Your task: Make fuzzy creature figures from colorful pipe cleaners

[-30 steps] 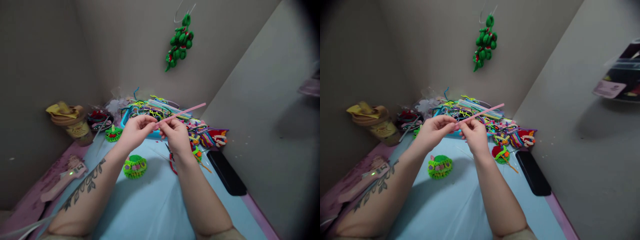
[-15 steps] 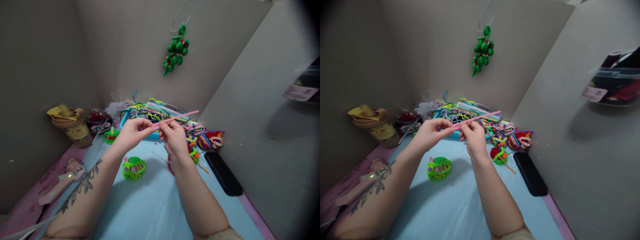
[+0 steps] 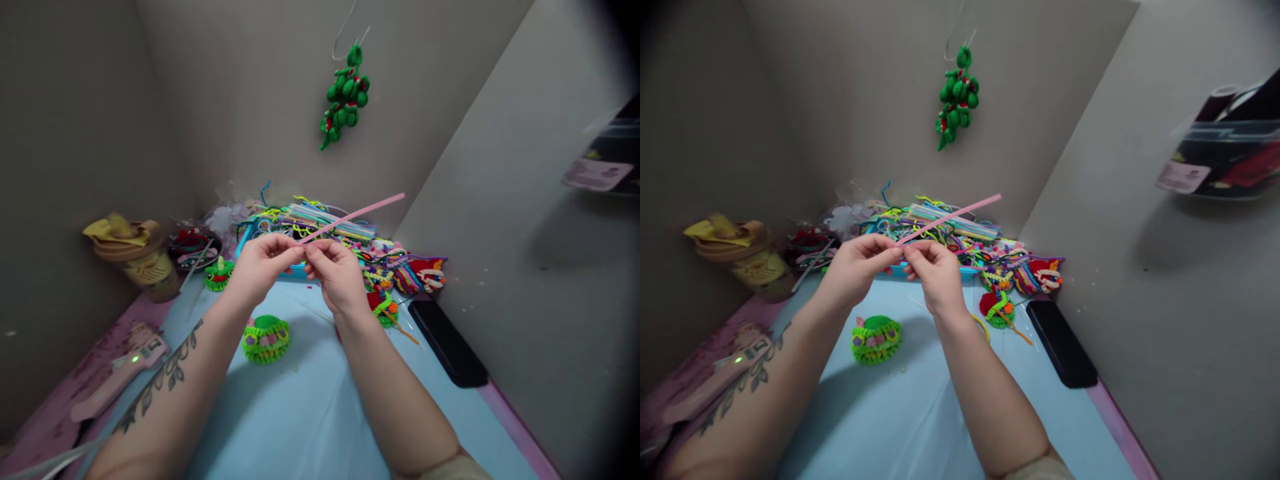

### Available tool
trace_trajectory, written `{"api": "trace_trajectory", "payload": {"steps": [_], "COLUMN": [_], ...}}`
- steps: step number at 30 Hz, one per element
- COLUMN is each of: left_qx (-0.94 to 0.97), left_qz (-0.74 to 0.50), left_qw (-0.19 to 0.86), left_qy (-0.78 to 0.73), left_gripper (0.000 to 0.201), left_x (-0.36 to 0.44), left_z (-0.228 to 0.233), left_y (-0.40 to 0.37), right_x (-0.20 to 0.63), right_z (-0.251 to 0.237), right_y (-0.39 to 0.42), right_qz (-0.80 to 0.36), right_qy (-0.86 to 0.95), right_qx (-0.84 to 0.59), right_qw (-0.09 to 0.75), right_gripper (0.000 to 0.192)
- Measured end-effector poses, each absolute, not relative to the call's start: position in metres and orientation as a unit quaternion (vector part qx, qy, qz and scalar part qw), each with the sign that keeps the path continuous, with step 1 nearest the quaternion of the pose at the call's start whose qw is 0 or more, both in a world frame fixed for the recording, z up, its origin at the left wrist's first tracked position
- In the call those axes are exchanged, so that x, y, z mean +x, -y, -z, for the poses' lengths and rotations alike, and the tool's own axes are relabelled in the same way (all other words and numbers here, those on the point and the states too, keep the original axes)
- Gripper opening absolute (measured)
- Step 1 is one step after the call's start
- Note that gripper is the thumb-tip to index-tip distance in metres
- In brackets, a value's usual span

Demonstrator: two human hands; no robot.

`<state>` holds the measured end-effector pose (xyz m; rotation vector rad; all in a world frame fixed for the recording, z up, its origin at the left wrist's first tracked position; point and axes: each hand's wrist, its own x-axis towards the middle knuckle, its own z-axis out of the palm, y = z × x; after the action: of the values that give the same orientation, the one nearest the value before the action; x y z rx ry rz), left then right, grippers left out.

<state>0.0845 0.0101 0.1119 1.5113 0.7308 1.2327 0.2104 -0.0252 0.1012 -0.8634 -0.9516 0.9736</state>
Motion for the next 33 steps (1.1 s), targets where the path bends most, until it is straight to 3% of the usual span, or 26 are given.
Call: {"api": "trace_trajectory", "payload": {"steps": [9,21,26,33], "left_qx": [0.660,0.715,0.714,0.685], "left_qz": [-0.529,-0.492,-0.458,-0.443], "left_qw": [0.357,0.331,0.393,0.477], "left_qy": [-0.397,-0.371,-0.356,-0.326], "left_gripper": [0.016,0.019,0.022,0.023], "left_x": [0.088,0.082,0.080,0.080], "left_z": [-0.119,-0.121,-0.117,-0.116], "left_y": [0.002,-0.001,-0.007,-0.009], "right_x": [0.213,0.223,0.227,0.229], "right_z": [-0.093,-0.096,-0.097,-0.095], "right_y": [0.021,0.019,0.017,0.017], "right_qz": [-0.343,-0.367,-0.390,-0.381], "right_qy": [0.466,0.525,0.487,0.481], "right_qx": [-0.419,-0.424,-0.383,-0.381], "right_qw": [0.699,0.641,0.681,0.691], "right_gripper": [0.020,0.020,0.029,0.020]}}
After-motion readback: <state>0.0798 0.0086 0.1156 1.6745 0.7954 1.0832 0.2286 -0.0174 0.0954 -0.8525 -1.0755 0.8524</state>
